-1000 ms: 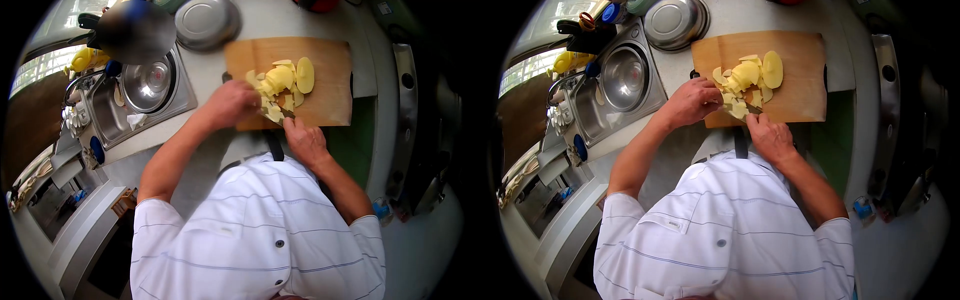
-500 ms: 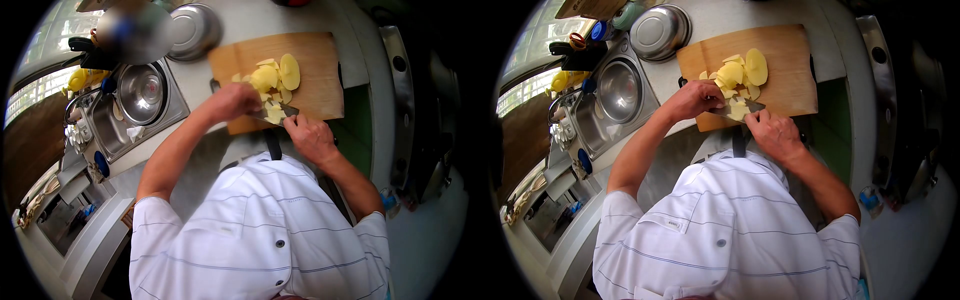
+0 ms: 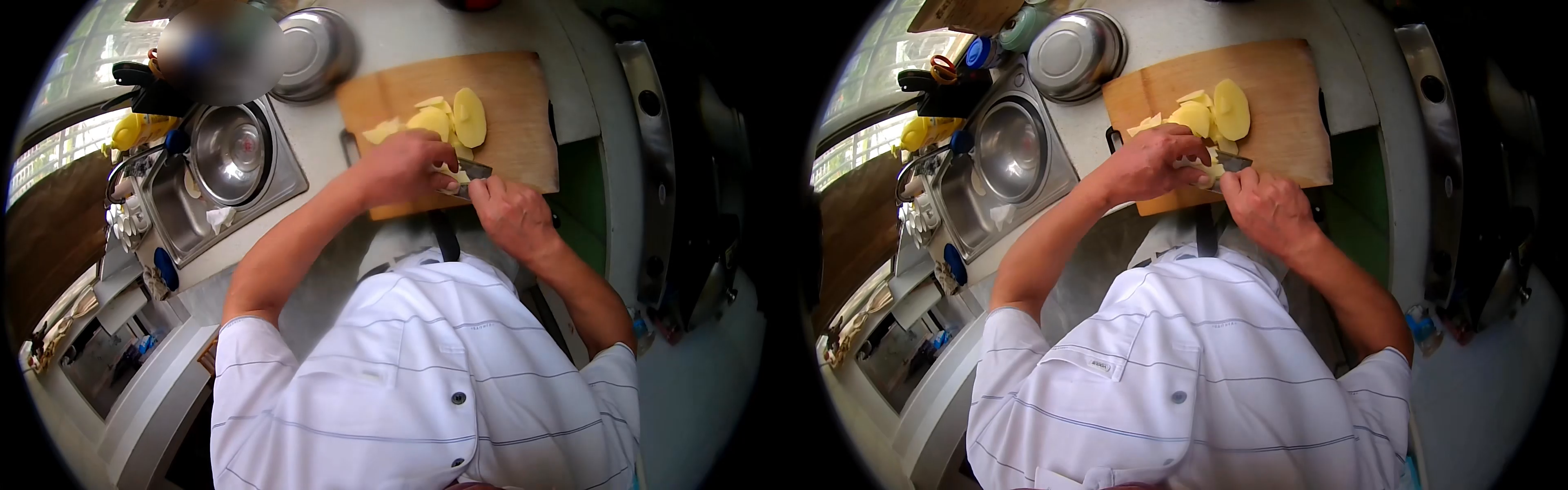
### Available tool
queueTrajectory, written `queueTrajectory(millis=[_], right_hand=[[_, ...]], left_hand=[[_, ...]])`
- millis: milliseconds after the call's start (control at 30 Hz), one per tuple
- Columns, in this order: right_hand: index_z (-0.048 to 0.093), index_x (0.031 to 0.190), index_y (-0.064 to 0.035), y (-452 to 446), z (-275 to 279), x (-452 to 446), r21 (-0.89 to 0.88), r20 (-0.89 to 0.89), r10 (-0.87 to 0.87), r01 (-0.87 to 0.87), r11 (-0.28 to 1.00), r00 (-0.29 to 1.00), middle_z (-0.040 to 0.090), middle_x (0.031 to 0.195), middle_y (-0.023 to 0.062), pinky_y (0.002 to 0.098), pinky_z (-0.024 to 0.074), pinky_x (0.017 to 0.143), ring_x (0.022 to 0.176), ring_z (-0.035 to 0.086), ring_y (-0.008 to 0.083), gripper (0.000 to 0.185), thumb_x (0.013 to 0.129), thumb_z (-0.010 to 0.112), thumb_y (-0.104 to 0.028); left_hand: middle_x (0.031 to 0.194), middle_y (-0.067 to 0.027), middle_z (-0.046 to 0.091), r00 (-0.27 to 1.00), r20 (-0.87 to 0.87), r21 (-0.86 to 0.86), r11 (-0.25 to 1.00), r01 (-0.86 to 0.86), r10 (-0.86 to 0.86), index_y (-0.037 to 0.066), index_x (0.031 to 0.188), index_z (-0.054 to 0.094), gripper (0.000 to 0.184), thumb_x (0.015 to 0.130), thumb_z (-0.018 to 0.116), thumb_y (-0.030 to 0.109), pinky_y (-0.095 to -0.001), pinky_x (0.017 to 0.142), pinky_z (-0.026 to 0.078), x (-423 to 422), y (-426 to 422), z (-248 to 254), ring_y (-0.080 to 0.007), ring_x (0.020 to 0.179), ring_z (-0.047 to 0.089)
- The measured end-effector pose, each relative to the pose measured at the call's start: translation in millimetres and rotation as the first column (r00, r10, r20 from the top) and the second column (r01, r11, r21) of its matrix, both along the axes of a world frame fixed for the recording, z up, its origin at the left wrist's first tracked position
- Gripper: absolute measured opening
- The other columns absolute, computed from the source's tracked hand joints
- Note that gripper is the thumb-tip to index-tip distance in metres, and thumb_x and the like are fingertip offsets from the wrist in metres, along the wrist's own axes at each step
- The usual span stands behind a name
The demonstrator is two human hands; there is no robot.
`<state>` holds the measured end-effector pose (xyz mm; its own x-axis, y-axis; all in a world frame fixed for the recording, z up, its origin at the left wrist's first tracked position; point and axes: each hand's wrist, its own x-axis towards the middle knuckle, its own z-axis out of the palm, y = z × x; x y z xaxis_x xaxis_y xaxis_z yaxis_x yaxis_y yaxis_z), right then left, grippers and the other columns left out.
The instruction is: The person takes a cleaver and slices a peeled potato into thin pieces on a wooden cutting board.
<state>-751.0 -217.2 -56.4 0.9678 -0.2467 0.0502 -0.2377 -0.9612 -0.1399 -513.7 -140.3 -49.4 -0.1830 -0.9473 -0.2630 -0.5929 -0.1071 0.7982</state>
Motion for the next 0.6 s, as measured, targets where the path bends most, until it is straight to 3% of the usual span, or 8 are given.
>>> queueTrajectory(millis=[33, 133, 367, 467, 533, 600], right_hand=[[0.056, 0.084, -0.0114, -1, -1, 1, -0.013, 0.013, 0.010, -0.010, 1.000, 1.000, 0.057, 0.073, 0.0055, 0.0337, 0.0515, 0.050, 0.058, 0.063, 0.0186, 0.009, 0.088, 0.064, -0.012], [0.055, 0.082, -0.0122, 0, -1, 2, -0.043, 0.015, 0.037, -0.037, 0.998, 0.999, 0.056, 0.072, 0.0046, 0.0333, 0.0503, 0.049, 0.057, 0.063, 0.0179, 0.011, 0.089, 0.064, -0.014], [0.055, 0.081, -0.0123, 2, 1, 4, -0.052, 0.035, 0.052, -0.050, 0.997, 0.998, 0.056, 0.070, 0.0046, 0.0331, 0.0485, 0.049, 0.056, 0.062, 0.0185, 0.011, 0.087, 0.064, -0.015], [0.056, 0.082, -0.0120, 0, 2, 2, -0.044, 0.016, 0.085, -0.085, 0.995, 0.996, 0.055, 0.070, 0.0050, 0.0330, 0.0487, 0.049, 0.056, 0.062, 0.0193, 0.010, 0.087, 0.064, -0.014], [0.056, 0.082, -0.0117, 0, 4, -1, -0.053, 0.001, 0.092, -0.091, 0.994, 0.996, 0.055, 0.071, 0.0050, 0.0331, 0.0490, 0.049, 0.056, 0.062, 0.0194, 0.010, 0.087, 0.063, -0.014], [0.056, 0.082, -0.0115, 0, 7, -3, -0.059, -0.018, 0.088, -0.089, 0.994, 0.996, 0.055, 0.071, 0.0051, 0.0332, 0.0494, 0.049, 0.057, 0.062, 0.0195, 0.009, 0.087, 0.063, -0.013]], left_hand=[[0.096, -0.0135, 0.069, 0.999, -0.041, 0.064, 0.998, 0.016, -0.014, 0.005, 0.101, 0.074, 0.016, 0.089, 0.077, 0.015, -0.0426, 0.081, 0.055, -5, -1, 2, -0.0332, 0.092, 0.069], [0.097, -0.0139, 0.069, 1.000, 0.003, -0.030, 0.999, 0.028, -0.028, 0.005, 0.101, 0.074, 0.015, 0.088, 0.077, 0.013, -0.0435, 0.082, 0.055, -5, 0, -19, -0.0341, 0.093, 0.069], [0.100, -0.0154, 0.069, 1.000, -0.028, 0.024, 1.000, 0.005, -0.004, 0.005, 0.102, 0.074, 0.017, 0.086, 0.076, 0.011, -0.0442, 0.085, 0.055, 3, 4, -15, -0.0358, 0.098, 0.068], [0.102, -0.0151, 0.069, 0.999, 0.037, -0.018, 1.000, 0.018, -0.017, 0.006, 0.104, 0.074, 0.019, 0.086, 0.077, 0.013, -0.0448, 0.087, 0.055, 8, 2, -27, -0.0362, 0.098, 0.068], [0.103, -0.0146, 0.069, 0.977, 0.211, -0.066, 0.997, 0.029, -0.015, 0.007, 0.105, 0.074, 0.020, 0.086, 0.077, 0.014, -0.0454, 0.087, 0.054, 15, 1, -49, -0.0358, 0.097, 0.068], [0.103, -0.0141, 0.070, 0.968, 0.247, -0.045, 0.999, -0.025, 0.035, 0.007, 0.104, 0.074, 0.019, 0.087, 0.077, 0.015, -0.0449, 0.087, 0.055, 24, -2, -60, -0.0352, 0.097, 0.068]])
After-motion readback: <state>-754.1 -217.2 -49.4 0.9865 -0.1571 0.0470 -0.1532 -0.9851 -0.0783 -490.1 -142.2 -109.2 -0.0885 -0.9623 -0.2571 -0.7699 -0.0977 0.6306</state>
